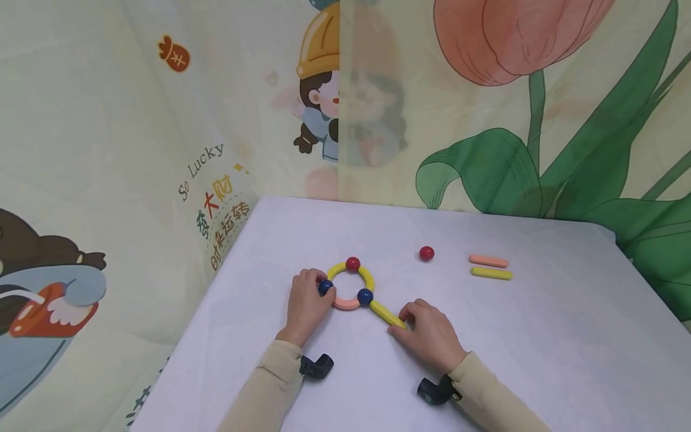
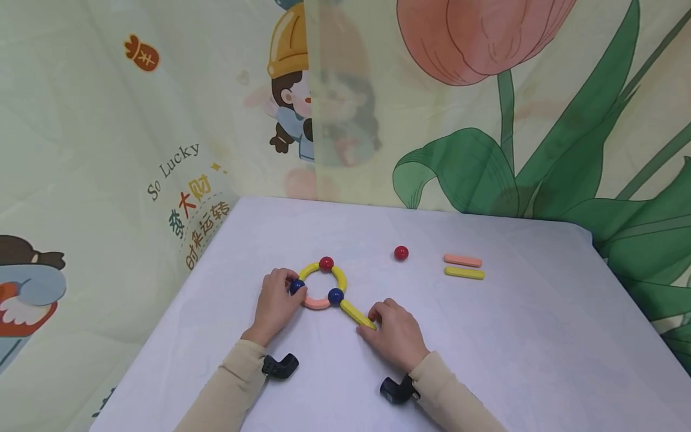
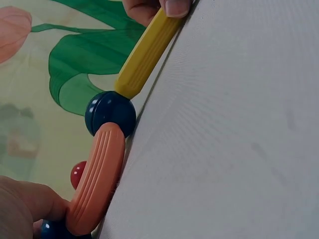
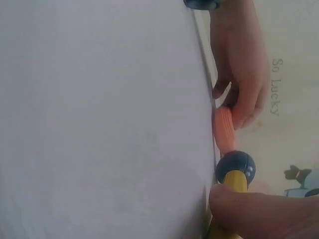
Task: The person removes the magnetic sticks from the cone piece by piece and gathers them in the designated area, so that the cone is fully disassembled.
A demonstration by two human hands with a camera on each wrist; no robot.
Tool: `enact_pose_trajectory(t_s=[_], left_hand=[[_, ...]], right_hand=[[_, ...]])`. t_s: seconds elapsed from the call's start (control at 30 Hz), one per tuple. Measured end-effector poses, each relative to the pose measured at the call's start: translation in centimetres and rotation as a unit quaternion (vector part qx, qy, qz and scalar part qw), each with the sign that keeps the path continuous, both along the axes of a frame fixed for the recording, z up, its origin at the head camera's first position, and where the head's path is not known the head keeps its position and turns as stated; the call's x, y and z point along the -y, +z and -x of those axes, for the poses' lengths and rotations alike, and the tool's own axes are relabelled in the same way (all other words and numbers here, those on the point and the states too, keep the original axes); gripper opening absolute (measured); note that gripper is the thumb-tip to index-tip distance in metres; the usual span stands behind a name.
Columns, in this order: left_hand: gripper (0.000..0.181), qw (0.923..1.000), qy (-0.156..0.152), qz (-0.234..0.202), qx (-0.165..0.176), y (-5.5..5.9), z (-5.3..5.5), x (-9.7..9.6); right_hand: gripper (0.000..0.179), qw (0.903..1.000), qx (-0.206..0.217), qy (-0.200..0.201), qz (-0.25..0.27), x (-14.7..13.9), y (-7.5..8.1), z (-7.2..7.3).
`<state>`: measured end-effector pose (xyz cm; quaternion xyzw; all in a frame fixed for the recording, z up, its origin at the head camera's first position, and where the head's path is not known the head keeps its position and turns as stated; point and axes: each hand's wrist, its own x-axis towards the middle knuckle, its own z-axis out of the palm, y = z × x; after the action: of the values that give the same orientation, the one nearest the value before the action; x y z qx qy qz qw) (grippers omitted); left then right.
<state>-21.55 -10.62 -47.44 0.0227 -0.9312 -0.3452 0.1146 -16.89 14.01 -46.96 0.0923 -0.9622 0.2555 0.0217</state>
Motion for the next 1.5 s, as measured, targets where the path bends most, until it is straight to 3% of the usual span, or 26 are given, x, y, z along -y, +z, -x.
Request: enact_pose_trajectory(t_s=[0.13, 0.3, 0.47, 0.57, 0.8, 1.2, 1.5], left_hand=[[0.023, 0.9992, -0.025, 0.018, -0.026, -0.1, 0.1, 0.0], [0.017, 0.9934, -0.082, 0.045, -0.066, -0.1, -0.1, -0.2], [0.021, 0.9815, -0.152, 0.06, -0.099, -0.4, -0.4, -0.6], [0.032, 0.9733, -0.169, 0.104, -0.116, -0.5, -0.5, -0.9], [0.039, 0.9648, -0.155, 0.171, -0.126, -0.2, -0.6, -1.6], [0.032, 0.9623, -0.156, 0.19, -0.117, 0.7, -0.6, -2.4], [0.038, 0.9718, -0.124, 0.187, -0.073, 0.7, -0.6, -1.7]], right_hand=[[0.026, 0.9998, 0.001, -0.013, 0.016, -0.3, 0.0, 0.7], [0.026, 0.9989, -0.006, -0.02, 0.041, -0.6, -0.1, 1.1], [0.027, 0.9977, -0.012, -0.017, 0.064, -0.5, -0.2, 1.2], [0.027, 0.9974, -0.015, -0.011, 0.07, -0.4, -0.3, 1.2], [0.026, 0.9969, -0.025, -0.007, 0.075, -0.4, -0.5, 1.4], [0.023, 0.9955, -0.038, -0.004, 0.087, -0.7, -0.2, 1.7], [0.025, 0.9929, -0.041, -0.035, 0.105, -3.8, -0.7, 1.9]])
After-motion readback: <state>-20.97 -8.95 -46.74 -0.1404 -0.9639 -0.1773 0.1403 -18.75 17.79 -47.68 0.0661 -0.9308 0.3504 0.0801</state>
